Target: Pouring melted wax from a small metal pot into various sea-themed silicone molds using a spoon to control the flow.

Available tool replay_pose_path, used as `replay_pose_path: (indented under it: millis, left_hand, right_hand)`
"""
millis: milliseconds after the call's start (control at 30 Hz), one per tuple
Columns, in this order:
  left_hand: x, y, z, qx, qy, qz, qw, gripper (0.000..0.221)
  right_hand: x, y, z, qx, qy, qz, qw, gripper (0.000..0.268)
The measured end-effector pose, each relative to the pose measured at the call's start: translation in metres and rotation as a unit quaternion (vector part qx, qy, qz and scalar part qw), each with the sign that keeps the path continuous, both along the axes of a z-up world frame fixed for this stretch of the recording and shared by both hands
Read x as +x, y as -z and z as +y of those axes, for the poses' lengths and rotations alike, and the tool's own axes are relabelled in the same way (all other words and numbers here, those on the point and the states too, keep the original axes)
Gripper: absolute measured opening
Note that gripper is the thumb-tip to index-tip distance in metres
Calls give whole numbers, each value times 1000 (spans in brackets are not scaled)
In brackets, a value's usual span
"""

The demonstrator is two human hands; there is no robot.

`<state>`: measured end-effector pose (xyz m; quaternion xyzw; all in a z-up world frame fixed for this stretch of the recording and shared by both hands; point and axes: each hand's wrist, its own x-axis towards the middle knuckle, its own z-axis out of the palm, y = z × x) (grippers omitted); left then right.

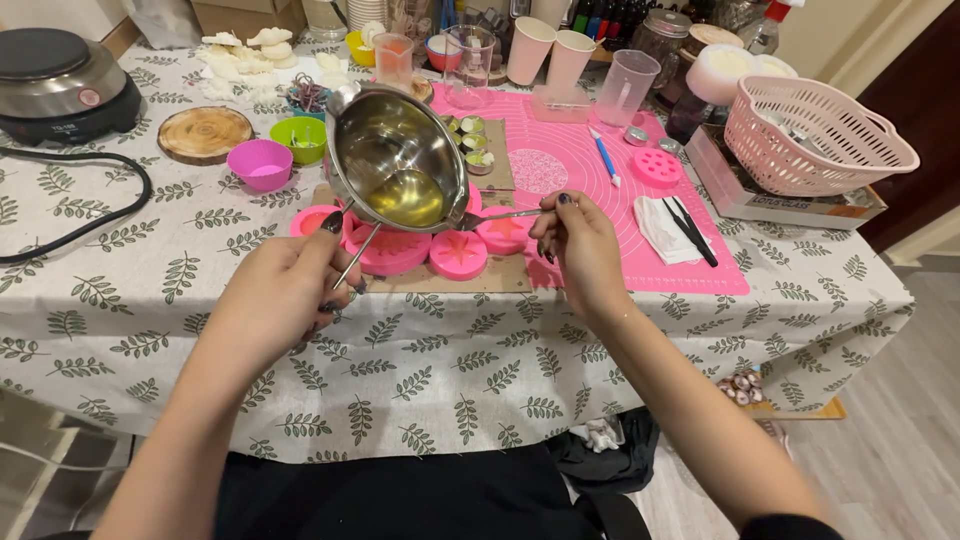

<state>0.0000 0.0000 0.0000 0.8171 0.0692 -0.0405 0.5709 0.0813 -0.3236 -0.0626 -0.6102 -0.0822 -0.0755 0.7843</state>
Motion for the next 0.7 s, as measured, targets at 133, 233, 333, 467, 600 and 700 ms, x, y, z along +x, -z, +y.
replay_pose_path:
  millis: [133,233,333,467,600,700]
  left_hand:
    - [0,-5,1,-6,-3,23,1000,53]
    - [-2,-10,0,-14,-13,43,999,50]
    - [-1,-8,4,-30,-7,37,999,50]
    - [-1,-11,6,-57,-15,55,997,49]
    - [2,-5,13,-101,-2,46,994,48]
    - [4,-4,15,-127,3,59,990,47]
  right_hand:
    - [0,-3,3,38,-17,11,999,21]
    - [-4,-5,3,38,-11,15,999,22]
    - [-6,-3,3,65,-24,6,998,22]
    - [-9,-1,-3,82,-15,2,997,20]
    - [-8,-13,-9,98,-3,-10,995,19]
    - [-3,-35,1,85,8,-35,996,19]
